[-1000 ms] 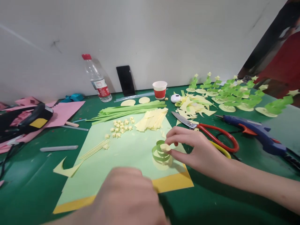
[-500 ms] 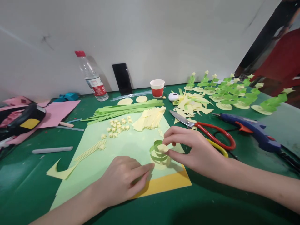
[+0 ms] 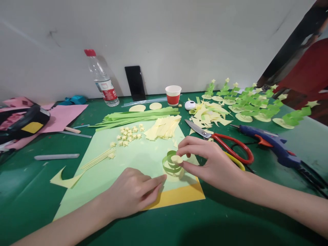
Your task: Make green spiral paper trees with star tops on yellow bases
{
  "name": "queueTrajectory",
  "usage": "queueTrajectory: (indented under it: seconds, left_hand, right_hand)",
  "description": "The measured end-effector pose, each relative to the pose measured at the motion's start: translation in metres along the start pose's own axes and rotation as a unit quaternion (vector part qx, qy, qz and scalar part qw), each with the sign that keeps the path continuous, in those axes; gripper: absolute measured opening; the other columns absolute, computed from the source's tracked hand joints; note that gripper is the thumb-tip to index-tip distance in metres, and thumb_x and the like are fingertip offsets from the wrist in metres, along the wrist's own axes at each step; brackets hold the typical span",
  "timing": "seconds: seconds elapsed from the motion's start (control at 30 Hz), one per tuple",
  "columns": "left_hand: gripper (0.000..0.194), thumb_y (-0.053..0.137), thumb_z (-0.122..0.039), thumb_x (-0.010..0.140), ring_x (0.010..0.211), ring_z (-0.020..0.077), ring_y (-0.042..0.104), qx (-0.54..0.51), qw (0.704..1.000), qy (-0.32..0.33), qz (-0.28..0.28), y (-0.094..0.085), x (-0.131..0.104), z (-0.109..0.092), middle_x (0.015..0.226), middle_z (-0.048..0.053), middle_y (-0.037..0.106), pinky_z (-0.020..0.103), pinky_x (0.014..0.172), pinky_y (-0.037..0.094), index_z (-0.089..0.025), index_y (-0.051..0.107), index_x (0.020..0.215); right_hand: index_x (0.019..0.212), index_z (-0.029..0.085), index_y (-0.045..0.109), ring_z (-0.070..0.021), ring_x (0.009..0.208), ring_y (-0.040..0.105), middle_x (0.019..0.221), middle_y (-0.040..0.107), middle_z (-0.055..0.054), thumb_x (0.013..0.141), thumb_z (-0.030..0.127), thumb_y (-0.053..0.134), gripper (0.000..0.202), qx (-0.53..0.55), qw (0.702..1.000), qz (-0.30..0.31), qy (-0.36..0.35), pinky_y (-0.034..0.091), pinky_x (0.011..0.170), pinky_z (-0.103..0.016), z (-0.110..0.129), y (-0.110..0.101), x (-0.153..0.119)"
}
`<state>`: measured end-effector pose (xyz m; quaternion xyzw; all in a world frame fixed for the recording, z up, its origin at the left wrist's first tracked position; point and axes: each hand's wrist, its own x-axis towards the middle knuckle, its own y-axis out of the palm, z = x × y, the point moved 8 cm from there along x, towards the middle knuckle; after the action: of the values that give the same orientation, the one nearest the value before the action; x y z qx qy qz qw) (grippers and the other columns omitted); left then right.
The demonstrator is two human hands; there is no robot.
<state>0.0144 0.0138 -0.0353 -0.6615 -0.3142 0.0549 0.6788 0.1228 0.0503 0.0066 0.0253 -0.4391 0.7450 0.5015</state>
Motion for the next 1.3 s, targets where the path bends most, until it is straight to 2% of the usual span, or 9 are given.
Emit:
queueTrajectory:
  seconds: [0.5, 0.73, 1.03, 1.3]
  left_hand:
    - [0.037, 0.028, -0.017, 0.093, 0.029, 0.0090, 0.047, 0.008, 1.000, 0.011, -0.002, -0.0025, 0.0038, -0.0022, 0.042, -0.003, 0.058, 0.024, 0.033, 0.026, -0.011, 0.064, 0.092]
    - [0.038, 0.028, -0.018, 0.093, 0.031, 0.0086, 0.046, 0.017, 1.000, 0.013, -0.020, -0.0024, 0.0030, -0.0006, 0.044, -0.002, 0.057, 0.023, 0.032, 0.025, -0.013, 0.065, 0.090]
    - [0.039, 0.026, -0.017, 0.093, 0.032, 0.0078, 0.047, 0.027, 1.000, 0.011, -0.003, -0.0036, 0.0058, -0.0034, 0.046, -0.002, 0.057, 0.022, 0.033, 0.027, -0.012, 0.065, 0.090]
    - [0.035, 0.030, -0.016, 0.092, 0.033, 0.0085, 0.047, 0.036, 0.998, 0.015, -0.044, -0.0076, 0.0039, -0.0021, 0.046, -0.002, 0.059, 0.023, 0.033, 0.029, -0.012, 0.064, 0.085]
  right_hand:
    - [0.070, 0.013, 0.060, -0.0091, 0.066, 0.052, 0.075, 0.059, -0.004, 0.074, 0.006, 0.051, 0.012, 0.019, 1.000, 0.008, 0.018, 0.045, 0.058, -0.019, -0.0041, 0.0010, 0.0001]
    - [0.070, 0.014, 0.059, -0.0089, 0.064, 0.051, 0.075, 0.059, -0.003, 0.075, 0.007, 0.050, 0.013, 0.021, 0.999, 0.013, 0.023, 0.044, 0.058, -0.020, -0.0044, 0.0016, 0.0002]
    - [0.069, 0.014, 0.060, -0.0086, 0.063, 0.050, 0.073, 0.059, -0.003, 0.076, 0.009, 0.052, 0.011, 0.011, 0.999, 0.013, 0.029, 0.044, 0.057, -0.020, -0.0049, 0.0006, 0.0011]
    - [0.070, 0.015, 0.060, -0.0089, 0.063, 0.051, 0.073, 0.059, -0.003, 0.075, 0.008, 0.054, 0.011, 0.003, 0.999, 0.013, 0.030, 0.044, 0.056, -0.020, -0.0054, 0.0006, 0.0013]
